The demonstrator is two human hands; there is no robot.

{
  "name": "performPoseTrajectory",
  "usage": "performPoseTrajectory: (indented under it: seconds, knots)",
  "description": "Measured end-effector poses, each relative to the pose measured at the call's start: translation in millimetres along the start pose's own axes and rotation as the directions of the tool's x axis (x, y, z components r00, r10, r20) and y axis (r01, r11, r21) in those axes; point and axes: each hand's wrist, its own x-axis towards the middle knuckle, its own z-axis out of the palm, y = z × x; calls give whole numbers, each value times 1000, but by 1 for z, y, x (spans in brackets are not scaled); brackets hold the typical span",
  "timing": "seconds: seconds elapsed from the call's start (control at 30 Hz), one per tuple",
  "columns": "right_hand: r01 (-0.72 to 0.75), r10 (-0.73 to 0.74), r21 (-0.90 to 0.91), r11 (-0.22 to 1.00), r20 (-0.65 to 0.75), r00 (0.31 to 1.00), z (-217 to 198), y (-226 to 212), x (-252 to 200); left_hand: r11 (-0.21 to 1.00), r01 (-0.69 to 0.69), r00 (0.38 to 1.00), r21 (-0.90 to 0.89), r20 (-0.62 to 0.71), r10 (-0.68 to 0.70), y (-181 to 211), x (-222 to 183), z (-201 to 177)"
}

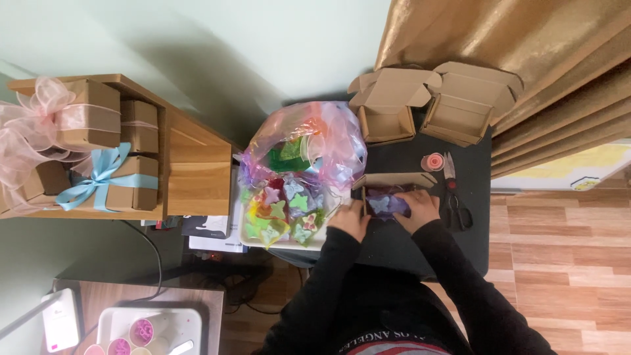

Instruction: The recorder is packaging items into small cardboard boxes and decorating them with pink ribbons.

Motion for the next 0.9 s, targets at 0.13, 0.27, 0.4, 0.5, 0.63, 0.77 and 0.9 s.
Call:
performPoseTrajectory:
  seconds: [0.13,0.27,0.4,0.5,0.63,0.77,0.9]
  knots:
    - [11,-11,16,1000,-9,1000,7,7,-3,990,-143,990,-2,-15,143,-15,15,53]
    - [113,-115,-18,993,-135,984,4,9,-7,983,-172,985,70,7,172,-3,21,48]
    - [83,-92,-64,994,-154,984,0,14,-11,985,-152,988,85,28,150,-3,27,45]
    - [35,-34,3,999,-168,985,-6,4,-11,982,-154,988,112,35,151,0,34,46]
    - [61,-56,17,998,-199,978,-9,0,-6,983,-133,991,126,37,129,9,37,43]
    - [129,-104,72,989,-275,956,-16,5,-10,983,-116,992,139,-30,121,8,39,52]
    - [271,-258,44,962,-192,947,-22,12,-29,985,-105,991,134,-64,115,2,41,58]
